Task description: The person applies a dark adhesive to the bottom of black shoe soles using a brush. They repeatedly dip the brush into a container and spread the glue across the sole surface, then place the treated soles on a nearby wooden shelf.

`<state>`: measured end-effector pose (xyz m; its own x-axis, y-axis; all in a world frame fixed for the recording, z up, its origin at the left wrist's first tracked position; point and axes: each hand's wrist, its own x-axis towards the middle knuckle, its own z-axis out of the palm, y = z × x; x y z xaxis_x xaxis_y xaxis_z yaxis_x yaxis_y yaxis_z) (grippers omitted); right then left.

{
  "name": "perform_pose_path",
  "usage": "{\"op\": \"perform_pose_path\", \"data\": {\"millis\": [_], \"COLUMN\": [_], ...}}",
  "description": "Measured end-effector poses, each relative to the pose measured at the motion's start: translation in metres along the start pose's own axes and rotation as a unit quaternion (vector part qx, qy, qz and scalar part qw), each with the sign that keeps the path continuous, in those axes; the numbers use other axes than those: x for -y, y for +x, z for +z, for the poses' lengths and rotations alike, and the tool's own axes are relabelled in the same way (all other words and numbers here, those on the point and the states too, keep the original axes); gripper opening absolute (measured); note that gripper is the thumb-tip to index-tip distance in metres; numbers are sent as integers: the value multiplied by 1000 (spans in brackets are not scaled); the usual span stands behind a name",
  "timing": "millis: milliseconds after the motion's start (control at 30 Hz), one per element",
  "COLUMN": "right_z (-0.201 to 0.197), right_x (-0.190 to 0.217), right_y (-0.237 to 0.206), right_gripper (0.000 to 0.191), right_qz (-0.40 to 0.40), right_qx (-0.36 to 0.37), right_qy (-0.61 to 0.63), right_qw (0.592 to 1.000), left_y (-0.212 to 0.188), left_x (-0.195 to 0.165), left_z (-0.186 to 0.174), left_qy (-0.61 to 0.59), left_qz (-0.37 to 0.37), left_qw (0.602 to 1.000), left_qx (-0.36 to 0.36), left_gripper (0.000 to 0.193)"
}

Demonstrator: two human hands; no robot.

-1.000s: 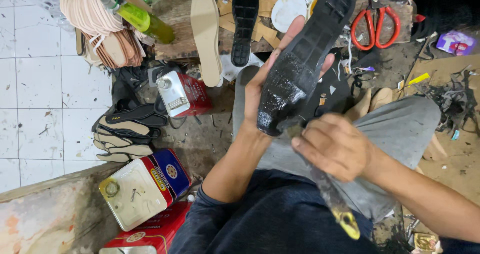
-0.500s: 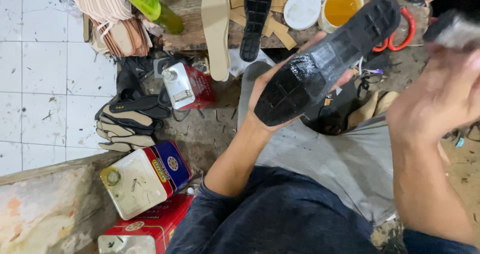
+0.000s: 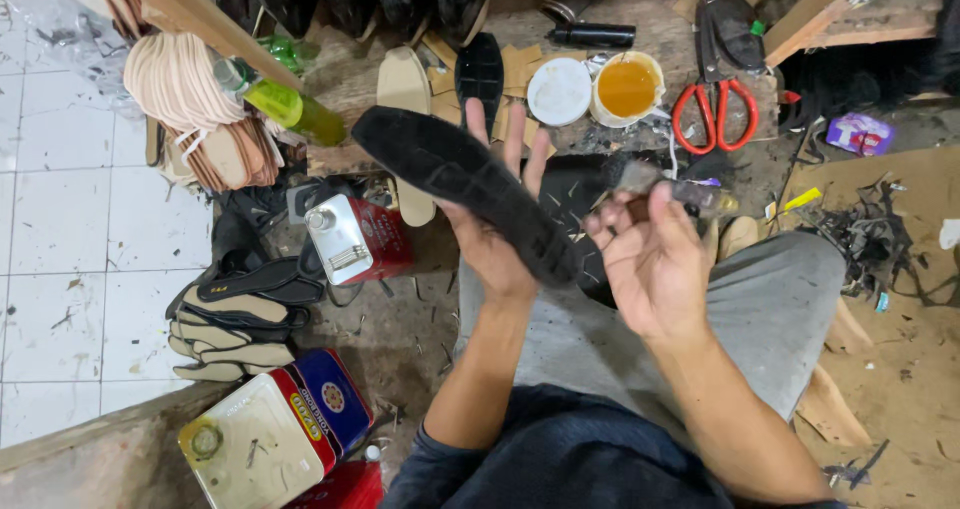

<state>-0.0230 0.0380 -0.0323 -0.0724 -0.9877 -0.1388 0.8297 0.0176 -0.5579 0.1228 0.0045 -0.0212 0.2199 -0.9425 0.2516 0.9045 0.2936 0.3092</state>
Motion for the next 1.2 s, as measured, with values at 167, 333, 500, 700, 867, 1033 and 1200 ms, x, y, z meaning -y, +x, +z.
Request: {"op": "perform_pose_path", "data": {"millis": [167,333,500,700,867,1033,1200], "right_z": [-20,-84,-96,-94,-59,6,35], "right_x": [33,53,40,44,63,60,53], "right_y": [73,150,169,167,132,44,9], "right_gripper": [18,22,27,16,25,19,15], "right_qz": [-190,-304,-293,-304,-231,-120,-250], "right_qx": [20,61,103,116,87,126,174], "right_qy": [-400,-771,-821,-817,-827,-527,-640], "right_qw": [897,557,480,477,506,832,705], "left_y": [-16,-50,-67,-67,-61,-57,-54], "left_x": [-36,-53,-59,-67,-58,-47,-39], "left_z": [-21,-32,-43,-49,-34,-7,11], "left_qy": [-213,-417,-247,-216,-161,-82,-16], "left_qz": [-222,-305,-275,-263,-284,-299,-329], "left_qw": [948,856,899,929,939,949,944], "left_qx": [-84,-17,-236,-147,-103,-57,26], "left_gripper": [60,53,59,60,71,83,92]}}
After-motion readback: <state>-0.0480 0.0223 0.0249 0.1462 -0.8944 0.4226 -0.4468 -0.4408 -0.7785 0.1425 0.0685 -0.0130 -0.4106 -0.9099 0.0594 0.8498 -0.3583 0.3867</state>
